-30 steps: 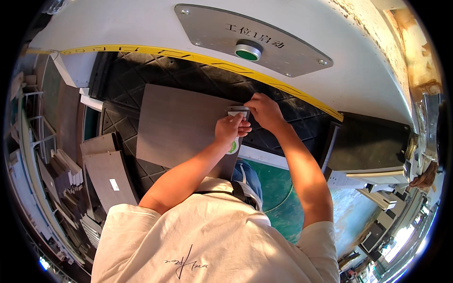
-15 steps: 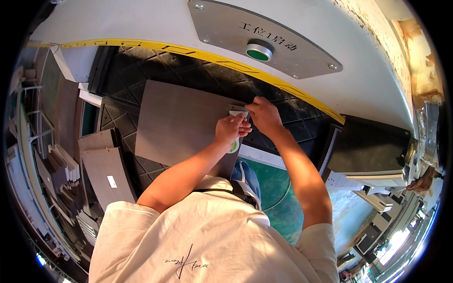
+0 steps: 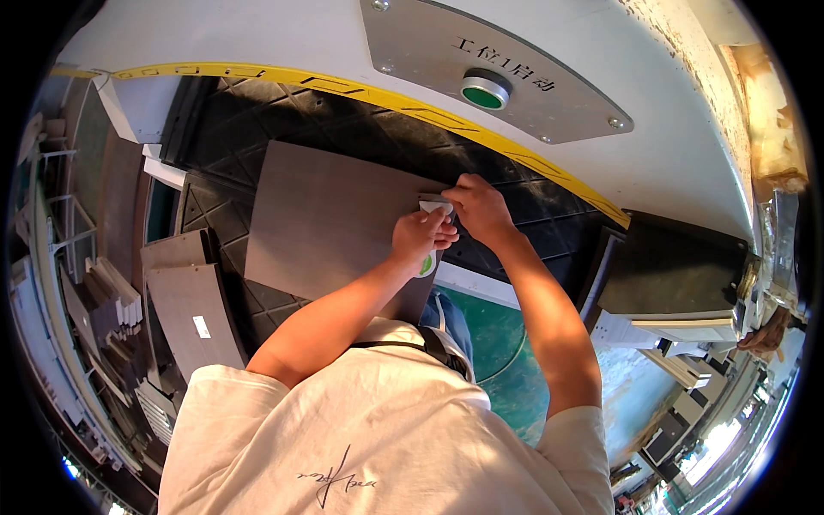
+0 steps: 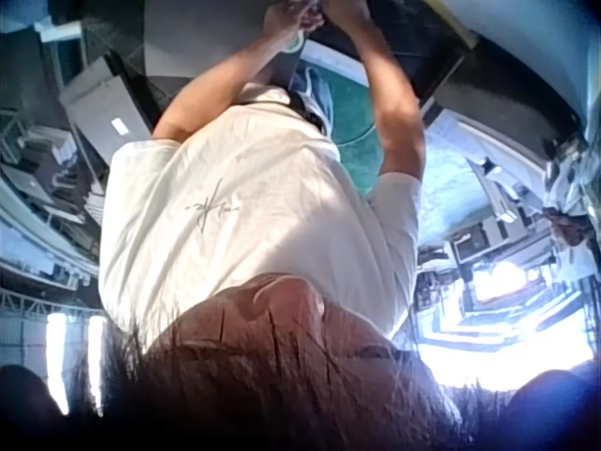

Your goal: The person cleans a flat panel on a workbench using a yellow air blower, a water bottle, and a cloth. They then apply a sticker to the panel and smooth it down with their fingers. The person repeats the cleaning process on a second panel.

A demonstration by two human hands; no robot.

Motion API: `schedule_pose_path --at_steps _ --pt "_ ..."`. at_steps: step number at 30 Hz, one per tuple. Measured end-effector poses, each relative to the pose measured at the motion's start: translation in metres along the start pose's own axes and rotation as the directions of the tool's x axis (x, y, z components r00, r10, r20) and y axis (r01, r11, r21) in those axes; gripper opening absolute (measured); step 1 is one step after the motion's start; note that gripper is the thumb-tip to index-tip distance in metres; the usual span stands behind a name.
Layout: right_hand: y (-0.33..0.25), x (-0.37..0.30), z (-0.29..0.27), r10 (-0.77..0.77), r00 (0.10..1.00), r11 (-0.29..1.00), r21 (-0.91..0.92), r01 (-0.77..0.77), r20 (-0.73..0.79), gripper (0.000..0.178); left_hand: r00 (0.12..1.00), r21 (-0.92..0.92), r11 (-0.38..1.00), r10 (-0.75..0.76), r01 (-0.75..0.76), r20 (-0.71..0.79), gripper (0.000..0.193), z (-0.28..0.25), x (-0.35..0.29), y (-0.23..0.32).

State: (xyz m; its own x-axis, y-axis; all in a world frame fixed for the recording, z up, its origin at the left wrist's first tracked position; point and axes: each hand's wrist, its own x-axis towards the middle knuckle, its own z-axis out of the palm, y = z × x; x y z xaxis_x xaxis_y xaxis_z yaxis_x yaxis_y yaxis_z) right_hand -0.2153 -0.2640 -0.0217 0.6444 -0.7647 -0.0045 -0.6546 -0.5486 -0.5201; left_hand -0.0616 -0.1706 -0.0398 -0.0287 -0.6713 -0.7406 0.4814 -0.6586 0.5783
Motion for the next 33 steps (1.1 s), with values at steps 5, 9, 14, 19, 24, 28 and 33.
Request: schedule_pose_path --at_steps 5,9,14,19,24,28,33 --pt "0.004 -0.002 -0.012 0.064 0.998 0.997 0.053 -0.064 0.017 0.014 1.0 -0.01 1.0 -0.009 0.009 0.0 0.033 -0.003 -0.002 -0.001" --pt "0.004 -0.003 -0.017 0.085 0.995 0.995 0.052 -0.087 0.045 0.013 1.0 0.01 1.0 -0.018 0.018 0.023 0.033 -0.007 -0.002 -0.002" --pt "0.004 -0.003 -0.017 0.091 0.994 0.995 0.043 -0.093 0.06 0.013 0.998 0.022 0.999 -0.032 0.031 0.052 0.034 -0.011 -0.004 -0.001" --pt "0.002 -0.006 -0.014 0.085 0.995 0.995 0.044 -0.087 0.05 0.014 0.997 0.021 0.999 -0.037 0.036 0.061 0.034 -0.013 -0.003 -0.002" --pt "0.001 -0.011 -0.002 0.041 0.999 0.999 0.034 -0.04 -0.018 0.013 0.998 0.021 0.999 -0.039 0.038 0.057 0.034 -0.011 -0.005 -0.001" --pt "0.001 -0.012 0.003 0.001 0.999 1.0 0.022 0.0 -0.049 0.015 0.998 0.016 0.999 -0.042 0.041 0.048 0.033 -0.01 -0.005 -0.002" --pt "0.0 -0.01 0.005 -0.096 0.993 0.995 0.005 0.097 -0.068 0.022 0.999 -0.029 0.999 -0.03 0.031 0.034 0.031 -0.01 -0.003 -0.003"
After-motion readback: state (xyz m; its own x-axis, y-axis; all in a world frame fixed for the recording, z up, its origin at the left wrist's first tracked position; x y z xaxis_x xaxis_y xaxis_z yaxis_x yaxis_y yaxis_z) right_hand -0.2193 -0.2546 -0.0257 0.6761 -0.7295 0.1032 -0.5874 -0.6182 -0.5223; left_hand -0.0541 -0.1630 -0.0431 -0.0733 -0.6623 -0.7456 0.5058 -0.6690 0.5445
